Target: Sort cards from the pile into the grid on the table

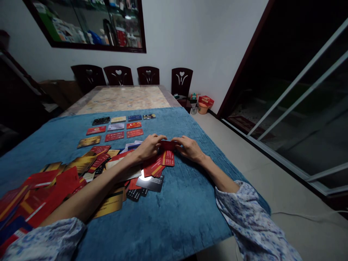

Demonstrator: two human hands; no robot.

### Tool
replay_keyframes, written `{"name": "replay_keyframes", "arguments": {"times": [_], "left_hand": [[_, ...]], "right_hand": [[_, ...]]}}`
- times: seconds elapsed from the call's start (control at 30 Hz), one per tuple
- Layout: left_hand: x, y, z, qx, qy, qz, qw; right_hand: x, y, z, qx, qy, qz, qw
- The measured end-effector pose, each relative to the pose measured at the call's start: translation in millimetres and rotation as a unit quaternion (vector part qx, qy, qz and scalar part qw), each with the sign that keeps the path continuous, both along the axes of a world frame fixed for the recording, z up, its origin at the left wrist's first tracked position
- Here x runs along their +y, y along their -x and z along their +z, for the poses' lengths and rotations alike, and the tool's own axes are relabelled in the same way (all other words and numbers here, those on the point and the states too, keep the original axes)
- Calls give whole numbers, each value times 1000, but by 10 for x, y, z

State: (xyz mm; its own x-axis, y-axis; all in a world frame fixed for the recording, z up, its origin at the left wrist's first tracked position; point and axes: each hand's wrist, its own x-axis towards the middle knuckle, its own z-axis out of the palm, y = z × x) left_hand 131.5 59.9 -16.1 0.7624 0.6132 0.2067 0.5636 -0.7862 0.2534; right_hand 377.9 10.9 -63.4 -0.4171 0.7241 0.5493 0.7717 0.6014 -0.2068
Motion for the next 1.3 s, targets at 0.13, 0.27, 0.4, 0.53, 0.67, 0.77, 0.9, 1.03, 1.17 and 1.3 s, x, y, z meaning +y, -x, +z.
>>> {"name": "replay_keyframes", "arguments": {"times": [0.13, 0.27, 0.4, 0.53, 0.67, 0.77, 0.9, 1.03, 1.17, 1.3], "left_hand": [[-10, 11, -17, 1, -12, 8, 1000], [-4, 17, -24, 22, -30, 12, 999], [5, 11, -27, 41, -37, 12, 998], [-3, -2, -31, 59, -40, 17, 997], [-36, -11, -15, 66, -34, 23, 997], [-61, -11, 4, 69, -32, 25, 997], [-77, -11, 18, 79, -25, 28, 996], [-83, -16, 28, 79, -10, 31, 996], [-79, -18, 29, 71, 2, 30, 997], [-68, -15, 26, 78, 15, 39, 996]], "right_hand": [[-8, 2, 4, 3, 10, 7, 1000], [0, -7, -27, -3, 29, 3, 1000], [4, 7, -44, -11, 44, 5, 999], [-7, 29, -28, -29, 53, 9, 998], [-17, 28, -16, -51, 48, -5, 998], [-7, 17, -26, -54, 37, -2, 998], [17, 8, -48, -48, 21, 15, 999], [41, -1, -72, -45, 2, 28, 999], [71, -26, -102, -49, -4, 29, 998], [92, -48, -118, -69, -1, 16, 997]]}}
